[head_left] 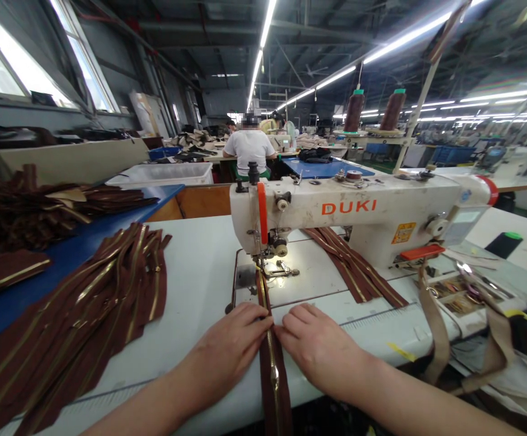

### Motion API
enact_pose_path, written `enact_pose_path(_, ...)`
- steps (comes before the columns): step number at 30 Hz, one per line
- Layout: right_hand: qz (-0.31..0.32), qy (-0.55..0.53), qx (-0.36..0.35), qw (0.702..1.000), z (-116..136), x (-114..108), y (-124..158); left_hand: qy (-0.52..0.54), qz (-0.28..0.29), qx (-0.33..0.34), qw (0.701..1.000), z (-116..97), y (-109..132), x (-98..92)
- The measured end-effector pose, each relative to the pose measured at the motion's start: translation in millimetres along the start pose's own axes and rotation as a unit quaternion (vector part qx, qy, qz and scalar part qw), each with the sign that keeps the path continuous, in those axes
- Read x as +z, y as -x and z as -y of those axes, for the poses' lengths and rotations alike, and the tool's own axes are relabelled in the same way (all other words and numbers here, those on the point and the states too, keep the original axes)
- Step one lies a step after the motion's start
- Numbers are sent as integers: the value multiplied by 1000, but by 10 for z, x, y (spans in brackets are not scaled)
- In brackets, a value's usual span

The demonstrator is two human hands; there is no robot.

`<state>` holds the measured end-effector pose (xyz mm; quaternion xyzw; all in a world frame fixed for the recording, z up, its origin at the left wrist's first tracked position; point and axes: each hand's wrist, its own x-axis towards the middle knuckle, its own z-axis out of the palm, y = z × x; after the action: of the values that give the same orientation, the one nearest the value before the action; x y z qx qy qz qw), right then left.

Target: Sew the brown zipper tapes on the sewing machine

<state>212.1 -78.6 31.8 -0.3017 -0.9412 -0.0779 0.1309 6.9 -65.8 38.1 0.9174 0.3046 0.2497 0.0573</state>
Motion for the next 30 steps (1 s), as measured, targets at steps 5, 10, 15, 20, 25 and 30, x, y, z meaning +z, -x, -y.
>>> enact_pose_path(5,10,-9,9,1000,24,2,23,-25,7,-4,1000,-4,20,7)
enact_pose_path(10,13,-6,1,1000,4,-21,2,-50,14,6,999,8,29,14)
enact_pose_path(15,7,-14,2,1000,-7,-6,-1,-55,52,20,997,31,6,-4)
enact_pose_path(20,3,-17,0,1000,-15,7,2,-91,55,49,993,39,-27,-12)
enact_pose_path(25,-3,-12,-9,1000,-47,8,-22,-103,46,52,992,62,-26,-2)
enact_pose_path(30,-2,-8,-11,1000,-108,34,-79,-126,48,48,990,128,-50,-1)
